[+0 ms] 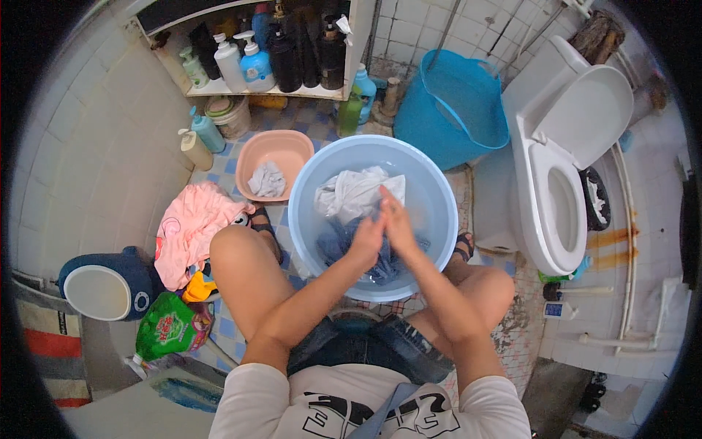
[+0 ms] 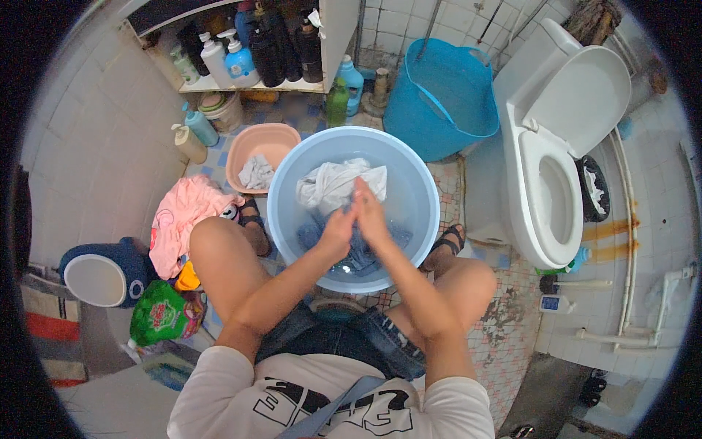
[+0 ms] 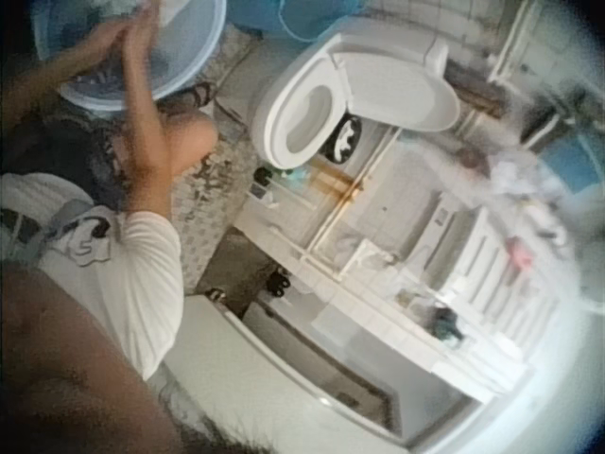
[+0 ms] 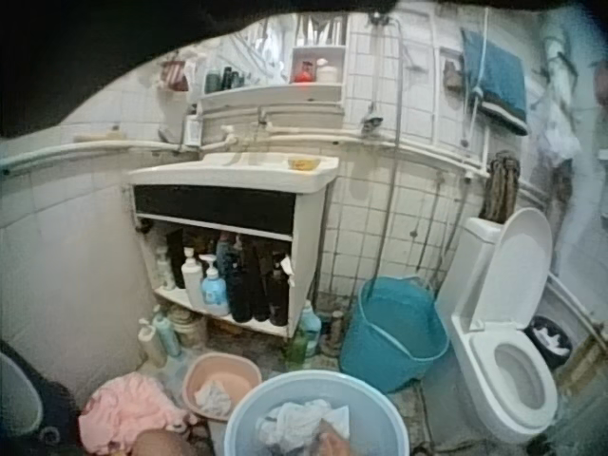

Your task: The person washes clothes in a blue basin by hand, rubbing segments of a blue garment together and submerging them in water.

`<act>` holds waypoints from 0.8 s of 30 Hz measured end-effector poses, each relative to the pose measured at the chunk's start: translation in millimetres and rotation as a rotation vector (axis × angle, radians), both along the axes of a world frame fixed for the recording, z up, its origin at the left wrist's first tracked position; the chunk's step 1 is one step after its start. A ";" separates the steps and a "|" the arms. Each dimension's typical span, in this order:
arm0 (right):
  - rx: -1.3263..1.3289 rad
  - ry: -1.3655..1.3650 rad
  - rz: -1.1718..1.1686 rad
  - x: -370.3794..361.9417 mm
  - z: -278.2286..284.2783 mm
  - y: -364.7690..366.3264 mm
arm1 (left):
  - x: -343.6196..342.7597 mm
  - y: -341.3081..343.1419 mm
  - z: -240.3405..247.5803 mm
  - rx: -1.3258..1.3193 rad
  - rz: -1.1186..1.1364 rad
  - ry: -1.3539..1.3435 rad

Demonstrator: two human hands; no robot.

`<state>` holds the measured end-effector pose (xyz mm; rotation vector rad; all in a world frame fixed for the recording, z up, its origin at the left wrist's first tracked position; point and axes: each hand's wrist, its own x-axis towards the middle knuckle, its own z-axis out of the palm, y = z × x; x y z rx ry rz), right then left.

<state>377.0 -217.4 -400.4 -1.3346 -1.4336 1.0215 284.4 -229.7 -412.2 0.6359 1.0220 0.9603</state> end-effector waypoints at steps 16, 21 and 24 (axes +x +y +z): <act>0.009 0.030 0.092 -36.0 7.3 -30.9 | -24.6 13.7 -9.6 -0.099 0.097 -0.360; 0.049 0.029 0.014 -23.8 -8.5 -19.3 | -18.7 3.5 -7.3 -0.004 -0.067 -0.198; -0.124 0.105 -0.093 11.4 -17.4 0.0 | 0.6 -12.3 -6.3 0.068 -0.086 -0.239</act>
